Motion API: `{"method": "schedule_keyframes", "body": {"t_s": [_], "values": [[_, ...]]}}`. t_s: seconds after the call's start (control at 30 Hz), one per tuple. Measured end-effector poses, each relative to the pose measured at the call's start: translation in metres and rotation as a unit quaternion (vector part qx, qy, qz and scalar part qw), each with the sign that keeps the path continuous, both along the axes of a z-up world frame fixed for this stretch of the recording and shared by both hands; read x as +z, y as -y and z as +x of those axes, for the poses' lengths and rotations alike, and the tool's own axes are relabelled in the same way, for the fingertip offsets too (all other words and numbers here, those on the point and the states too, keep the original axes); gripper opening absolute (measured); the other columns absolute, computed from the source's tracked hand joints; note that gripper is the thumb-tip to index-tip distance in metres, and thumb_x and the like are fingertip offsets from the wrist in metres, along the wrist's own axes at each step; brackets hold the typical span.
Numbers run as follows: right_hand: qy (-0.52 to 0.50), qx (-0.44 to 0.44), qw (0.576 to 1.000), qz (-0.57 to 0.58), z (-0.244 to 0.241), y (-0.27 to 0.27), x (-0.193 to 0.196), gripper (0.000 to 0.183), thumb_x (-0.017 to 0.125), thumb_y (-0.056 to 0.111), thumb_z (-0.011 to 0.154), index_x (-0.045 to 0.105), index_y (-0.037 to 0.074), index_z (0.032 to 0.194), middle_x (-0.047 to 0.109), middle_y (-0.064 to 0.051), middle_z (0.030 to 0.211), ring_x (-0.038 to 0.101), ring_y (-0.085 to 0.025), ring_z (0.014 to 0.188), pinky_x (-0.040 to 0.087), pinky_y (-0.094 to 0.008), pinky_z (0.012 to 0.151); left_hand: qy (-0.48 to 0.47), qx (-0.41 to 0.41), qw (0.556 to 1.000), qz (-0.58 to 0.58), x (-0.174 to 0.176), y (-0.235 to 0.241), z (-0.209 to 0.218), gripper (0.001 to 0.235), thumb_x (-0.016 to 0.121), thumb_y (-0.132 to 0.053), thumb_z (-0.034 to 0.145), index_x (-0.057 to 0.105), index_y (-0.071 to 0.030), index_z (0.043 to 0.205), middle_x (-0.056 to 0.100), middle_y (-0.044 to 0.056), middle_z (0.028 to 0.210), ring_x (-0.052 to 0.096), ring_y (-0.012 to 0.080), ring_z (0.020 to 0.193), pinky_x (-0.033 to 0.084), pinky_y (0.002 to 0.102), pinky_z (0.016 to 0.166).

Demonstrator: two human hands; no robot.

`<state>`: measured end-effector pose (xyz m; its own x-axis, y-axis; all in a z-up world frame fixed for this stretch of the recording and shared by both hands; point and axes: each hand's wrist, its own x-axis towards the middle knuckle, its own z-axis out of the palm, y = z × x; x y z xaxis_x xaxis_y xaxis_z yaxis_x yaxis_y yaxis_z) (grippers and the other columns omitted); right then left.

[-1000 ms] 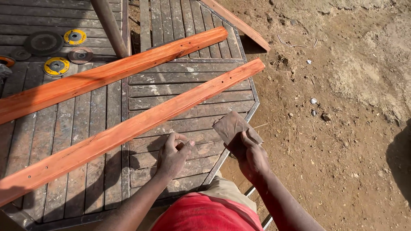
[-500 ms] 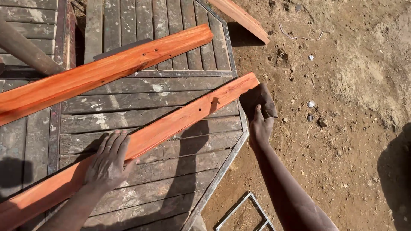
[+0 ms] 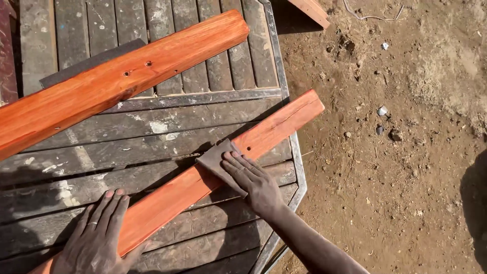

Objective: Sanding a wooden plank manually with sandpaper on a workbench

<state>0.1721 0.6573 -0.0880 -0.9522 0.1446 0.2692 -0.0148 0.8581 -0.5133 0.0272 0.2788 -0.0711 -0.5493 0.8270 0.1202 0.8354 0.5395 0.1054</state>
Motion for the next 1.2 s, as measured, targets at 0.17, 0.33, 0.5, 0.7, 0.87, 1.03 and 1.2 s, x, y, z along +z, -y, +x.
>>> {"method": "schedule_keyframes", "body": {"t_s": [0.17, 0.33, 0.5, 0.7, 0.87, 1.03, 1.2], "values": [[0.204, -0.282, 0.909, 0.230, 0.019, -0.186, -0.094, 0.102, 0.038, -0.020, 0.078, 0.011, 0.018, 0.168, 0.063, -0.019, 0.141, 0.070, -0.022, 0.106, 0.041, -0.033, 0.119, -0.038, -0.024, 0.999, 0.024, -0.023, 0.021, -0.009, 0.112, 0.067, -0.071, 0.062, 0.050, -0.003, 0.149, 0.055, 0.016, 0.158, 0.051, 0.0294, 0.149, 0.043, 0.045, 0.120], [0.022, 0.010, 0.999, 0.022, 0.013, 0.039, 0.021, 0.056, 0.049, 0.004, 0.099, 0.041, 0.003, 0.154, 0.039, -0.018, 0.162, 0.040, -0.033, 0.152, 0.030, -0.044, 0.128, -0.041, -0.039, 0.998, 0.038, -0.026, 0.017, -0.008, 0.107, 0.067, -0.066, 0.064, 0.049, -0.001, 0.148, 0.054, 0.018, 0.156, 0.051, 0.0317, 0.148, 0.044, 0.046, 0.118], [0.076, 0.008, 0.977, 0.200, 0.026, -0.147, -0.025, 0.072, 0.033, -0.010, 0.092, 0.031, 0.013, 0.160, 0.031, -0.006, 0.167, 0.033, -0.023, 0.154, 0.020, -0.040, 0.132, -0.042, -0.024, 0.997, 0.052, -0.025, 0.015, -0.004, 0.103, 0.067, -0.063, 0.065, 0.053, -0.001, 0.146, 0.059, 0.017, 0.153, 0.056, 0.0314, 0.145, 0.046, 0.045, 0.118], [0.085, -0.061, 0.987, 0.122, 0.005, -0.052, 0.010, 0.066, 0.051, -0.005, 0.090, 0.042, 0.005, 0.155, 0.042, -0.014, 0.160, 0.039, -0.031, 0.151, 0.031, -0.041, 0.126, -0.028, 0.018, 0.999, -0.009, -0.019, 0.018, 0.004, 0.111, 0.051, -0.075, 0.066, 0.046, -0.007, 0.154, 0.052, 0.009, 0.162, 0.048, 0.0249, 0.153, 0.040, 0.040, 0.123], [0.040, 0.124, 0.975, 0.178, 0.025, -0.120, -0.009, 0.049, 0.032, 0.015, 0.111, 0.033, 0.002, 0.158, 0.031, -0.015, 0.166, 0.033, -0.030, 0.156, 0.023, -0.044, 0.133, -0.023, -0.030, 0.997, 0.071, -0.023, 0.011, -0.004, 0.101, 0.069, -0.058, 0.064, 0.053, 0.000, 0.146, 0.059, 0.018, 0.153, 0.057, 0.0336, 0.143, 0.047, 0.045, 0.119], [0.084, -0.075, 0.966, 0.234, 0.022, -0.084, -0.011, 0.080, 0.048, -0.009, 0.083, 0.030, 0.001, 0.160, 0.031, -0.015, 0.167, 0.027, -0.031, 0.157, 0.018, -0.040, 0.133, -0.051, 0.021, 0.998, -0.028, -0.010, 0.014, 0.003, 0.080, 0.023, -0.049, 0.094, 0.048, -0.006, 0.156, 0.052, 0.009, 0.166, 0.049, 0.0225, 0.155, 0.043, 0.038, 0.120], [0.097, -0.024, 0.980, 0.173, 0.051, -0.115, -0.019, 0.071, 0.031, -0.010, 0.092, 0.029, 0.008, 0.161, 0.030, -0.010, 0.167, 0.028, -0.026, 0.157, 0.021, -0.038, 0.131, -0.154, 0.005, 0.988, 0.000, -0.035, 0.023, -0.003, 0.051, 0.029, -0.018, 0.109, 0.068, -0.007, 0.139, 0.072, 0.007, 0.149, 0.066, 0.0200, 0.142, 0.054, 0.034, 0.114]]}}
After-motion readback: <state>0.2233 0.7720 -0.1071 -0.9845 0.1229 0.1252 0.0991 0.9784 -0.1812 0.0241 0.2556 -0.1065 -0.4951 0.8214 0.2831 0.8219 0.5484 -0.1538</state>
